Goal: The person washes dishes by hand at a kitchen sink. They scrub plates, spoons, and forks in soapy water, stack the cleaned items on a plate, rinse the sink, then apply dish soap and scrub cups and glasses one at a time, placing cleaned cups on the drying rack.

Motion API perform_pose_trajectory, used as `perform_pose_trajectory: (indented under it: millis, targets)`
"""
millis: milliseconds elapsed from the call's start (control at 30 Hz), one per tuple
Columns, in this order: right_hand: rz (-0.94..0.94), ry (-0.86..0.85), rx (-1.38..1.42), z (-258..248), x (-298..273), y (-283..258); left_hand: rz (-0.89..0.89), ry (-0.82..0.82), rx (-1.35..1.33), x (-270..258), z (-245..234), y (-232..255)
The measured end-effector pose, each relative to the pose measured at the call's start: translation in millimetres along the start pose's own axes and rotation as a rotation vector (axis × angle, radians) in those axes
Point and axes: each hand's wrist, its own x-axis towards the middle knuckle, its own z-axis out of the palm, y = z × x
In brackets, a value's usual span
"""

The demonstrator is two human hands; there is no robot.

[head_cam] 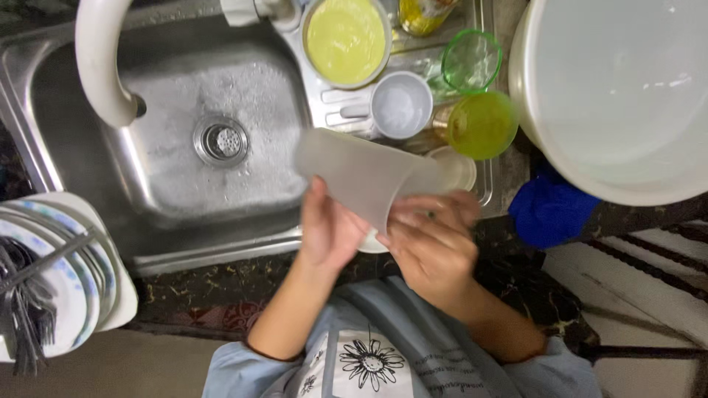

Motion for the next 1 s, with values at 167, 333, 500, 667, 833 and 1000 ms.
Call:
perform_pose_trajectory:
  millis: [167,333,500,667,833,1000]
  targets:
    - [0.255,0.02,0.091,50.9,-27.1,38.9,0.169,0.33,0.429,-6.8,-22.9,27.6]
    - [0.001,-0.412,-0.375,71.7,-26.3,63.7,0.267,0.459,0.727,-11.7,-42.2,28.1]
    - [0.267,-0.806,-0.463,86.1,-27.9,80.2,0.378,0.469,0.777,-19.2,-48.6,32.8]
    - [0.209,-0.661,-0.407,95.9,-32.2,106.2,0.41,0.503,0.775,-23.1,-54.8,37.8]
    - [0.339,-0.591,-0.317,96.4,-14.6,108.1,0.419,0.421,0.763,-26.2,-62.6,36.1]
    - [0.349,-0.593,-0.381,78.9,-1.2,77.9,0.416,0.461,0.624,-27.0,-60.2,37.3]
